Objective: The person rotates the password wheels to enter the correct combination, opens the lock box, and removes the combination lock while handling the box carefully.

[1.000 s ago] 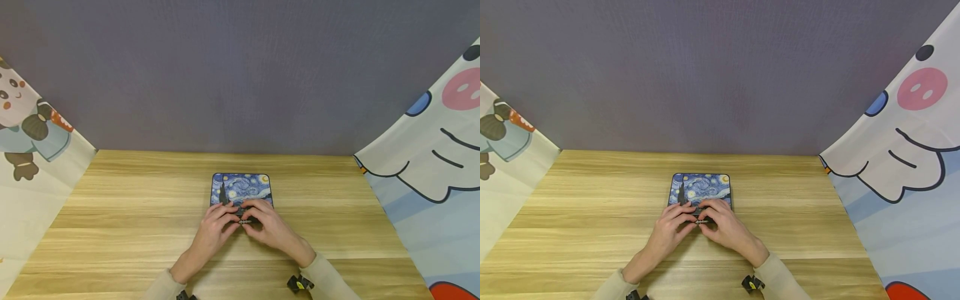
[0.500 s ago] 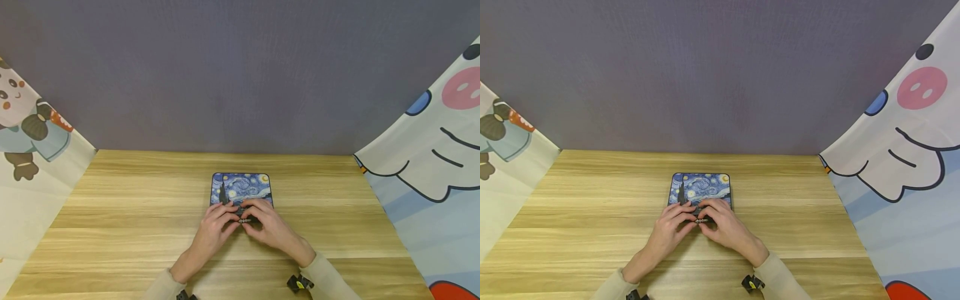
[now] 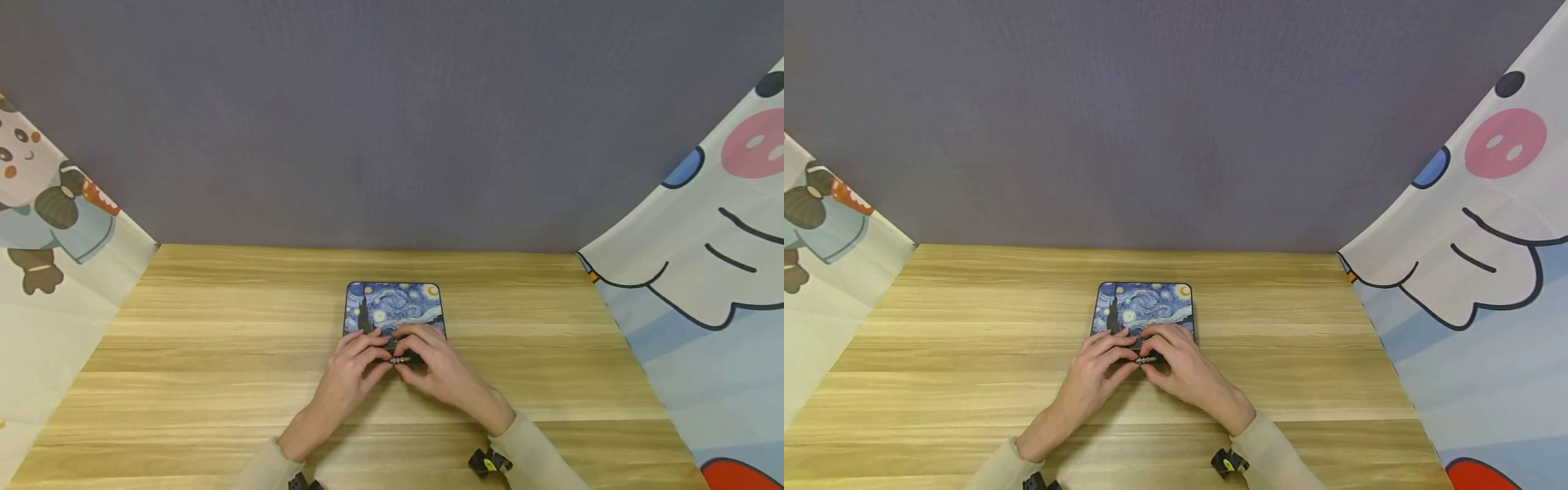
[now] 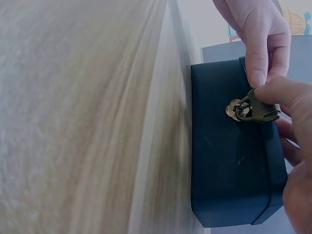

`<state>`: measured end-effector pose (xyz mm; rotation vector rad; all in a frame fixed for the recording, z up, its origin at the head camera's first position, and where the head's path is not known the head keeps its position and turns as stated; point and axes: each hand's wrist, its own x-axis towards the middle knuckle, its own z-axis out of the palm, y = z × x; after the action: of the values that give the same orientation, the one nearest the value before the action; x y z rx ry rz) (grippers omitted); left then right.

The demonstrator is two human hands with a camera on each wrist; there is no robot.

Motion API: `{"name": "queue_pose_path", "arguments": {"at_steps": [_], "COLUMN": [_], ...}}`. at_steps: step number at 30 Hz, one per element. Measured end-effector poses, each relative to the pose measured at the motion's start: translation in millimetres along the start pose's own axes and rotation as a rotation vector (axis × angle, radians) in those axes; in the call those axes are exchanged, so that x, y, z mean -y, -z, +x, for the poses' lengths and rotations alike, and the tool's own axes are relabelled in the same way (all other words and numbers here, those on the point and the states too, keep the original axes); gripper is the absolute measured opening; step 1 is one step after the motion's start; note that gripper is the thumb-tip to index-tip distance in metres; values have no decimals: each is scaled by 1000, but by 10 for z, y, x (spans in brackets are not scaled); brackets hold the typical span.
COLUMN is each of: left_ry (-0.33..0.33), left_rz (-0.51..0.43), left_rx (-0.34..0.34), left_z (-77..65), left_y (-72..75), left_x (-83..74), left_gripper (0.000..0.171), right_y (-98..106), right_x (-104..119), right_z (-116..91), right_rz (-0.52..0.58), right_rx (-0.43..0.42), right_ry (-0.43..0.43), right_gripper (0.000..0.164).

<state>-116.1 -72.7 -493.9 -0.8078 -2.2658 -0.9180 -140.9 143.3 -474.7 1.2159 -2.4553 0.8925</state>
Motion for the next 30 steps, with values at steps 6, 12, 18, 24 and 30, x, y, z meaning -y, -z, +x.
{"name": "queue_pose_path", "arguments": {"at_steps": [6, 12, 18, 24, 30], "left_ry": [-3, -4, -6, -4, 1], "left_rz": [1, 2, 3, 3, 5], "left_rx": [-3, -3, -8, -7, -3], "left_z": [1, -3, -9, -10, -7], "left_y": [-3, -4, -8, -11, -7], "left_x": [5, 5, 5, 6, 1], "left_gripper": [22, 22, 22, 22, 22], "right_y": [-4, -13, -28, -38, -36], "right_x": [-4, 4, 0, -10, -15], "right_z": [4, 8, 6, 4, 3], "right_rz": [-2, -8, -5, -6, 0], "right_rx": [-6, -14, -27, -35, -29], "right_ry": [9, 11, 19, 28, 24], "right_gripper": [26, 26, 27, 28, 28]}}
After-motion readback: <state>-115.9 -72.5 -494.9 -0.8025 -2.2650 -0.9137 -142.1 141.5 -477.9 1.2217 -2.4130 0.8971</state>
